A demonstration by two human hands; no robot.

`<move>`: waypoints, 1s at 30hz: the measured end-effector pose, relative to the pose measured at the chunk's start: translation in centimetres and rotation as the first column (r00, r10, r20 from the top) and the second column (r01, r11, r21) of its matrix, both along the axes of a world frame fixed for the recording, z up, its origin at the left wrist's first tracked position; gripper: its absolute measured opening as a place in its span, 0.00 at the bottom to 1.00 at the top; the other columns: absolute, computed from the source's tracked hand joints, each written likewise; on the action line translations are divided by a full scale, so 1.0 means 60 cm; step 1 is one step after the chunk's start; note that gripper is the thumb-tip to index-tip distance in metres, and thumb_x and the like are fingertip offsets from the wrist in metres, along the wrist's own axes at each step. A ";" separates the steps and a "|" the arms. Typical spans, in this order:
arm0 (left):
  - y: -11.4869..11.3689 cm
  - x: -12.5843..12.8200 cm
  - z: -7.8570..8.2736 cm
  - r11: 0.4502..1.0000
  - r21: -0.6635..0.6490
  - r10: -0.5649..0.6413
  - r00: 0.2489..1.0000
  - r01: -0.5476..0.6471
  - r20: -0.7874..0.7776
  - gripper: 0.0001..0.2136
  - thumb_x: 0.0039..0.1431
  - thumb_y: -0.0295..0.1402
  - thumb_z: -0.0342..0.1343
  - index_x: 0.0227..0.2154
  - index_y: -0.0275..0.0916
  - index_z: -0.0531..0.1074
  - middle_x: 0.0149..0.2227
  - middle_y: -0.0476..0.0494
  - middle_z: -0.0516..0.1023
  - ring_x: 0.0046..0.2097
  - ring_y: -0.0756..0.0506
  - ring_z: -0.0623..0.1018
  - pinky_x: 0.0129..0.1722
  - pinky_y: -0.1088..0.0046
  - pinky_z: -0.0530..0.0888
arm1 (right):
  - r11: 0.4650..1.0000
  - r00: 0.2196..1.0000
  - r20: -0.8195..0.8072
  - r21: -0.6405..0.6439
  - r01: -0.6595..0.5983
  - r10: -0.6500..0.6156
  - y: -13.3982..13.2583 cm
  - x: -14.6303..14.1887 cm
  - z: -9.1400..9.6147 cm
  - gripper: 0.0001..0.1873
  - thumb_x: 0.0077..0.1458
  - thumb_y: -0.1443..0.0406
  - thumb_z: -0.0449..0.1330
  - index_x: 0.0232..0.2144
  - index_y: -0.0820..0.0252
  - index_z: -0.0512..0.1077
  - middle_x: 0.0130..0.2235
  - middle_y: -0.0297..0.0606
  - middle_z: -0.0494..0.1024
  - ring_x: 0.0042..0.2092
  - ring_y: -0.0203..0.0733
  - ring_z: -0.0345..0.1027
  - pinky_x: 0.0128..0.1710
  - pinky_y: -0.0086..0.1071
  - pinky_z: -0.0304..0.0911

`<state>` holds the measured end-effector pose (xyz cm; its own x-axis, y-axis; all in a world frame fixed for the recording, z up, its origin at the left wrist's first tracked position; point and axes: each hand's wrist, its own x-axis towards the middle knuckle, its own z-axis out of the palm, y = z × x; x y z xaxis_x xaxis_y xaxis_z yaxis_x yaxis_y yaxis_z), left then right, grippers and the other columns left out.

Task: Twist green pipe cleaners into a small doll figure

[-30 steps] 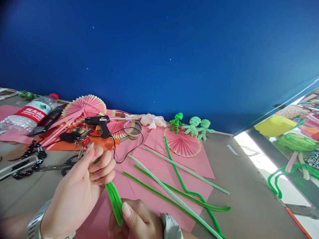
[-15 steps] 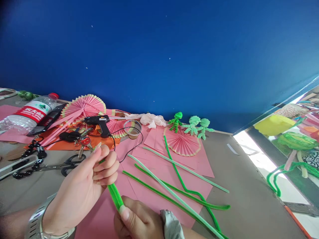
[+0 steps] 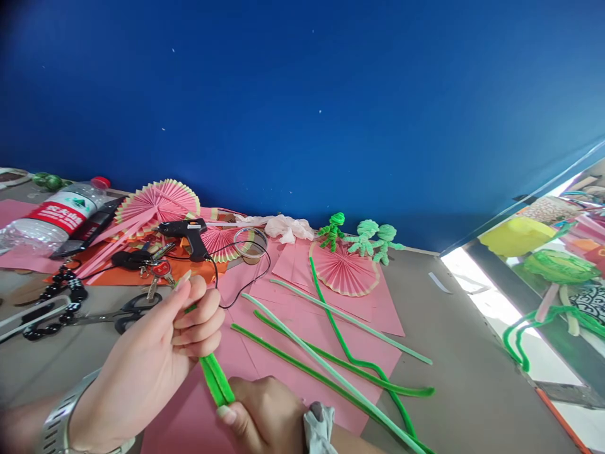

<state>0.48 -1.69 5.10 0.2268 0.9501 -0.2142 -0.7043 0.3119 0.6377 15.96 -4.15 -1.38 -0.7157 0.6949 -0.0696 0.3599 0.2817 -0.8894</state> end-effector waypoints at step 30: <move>0.008 -0.003 0.004 0.999 0.022 0.046 0.996 -0.044 -0.076 0.15 0.64 0.37 0.40 0.21 0.39 0.53 0.21 0.54 0.44 0.23 0.52 0.48 0.21 0.75 0.50 | 0.869 0.958 -0.240 -0.494 0.016 -0.155 -0.008 -0.008 -0.001 0.27 0.57 0.46 0.38 0.19 0.57 0.56 0.19 0.33 0.58 0.21 0.34 0.53 0.21 0.29 0.50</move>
<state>0.27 -1.20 5.35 0.1673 0.9634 -0.2094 -0.6662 0.2671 0.6963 15.49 -4.65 -1.43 -0.6943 0.6821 -0.2297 0.0958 -0.2287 -0.9688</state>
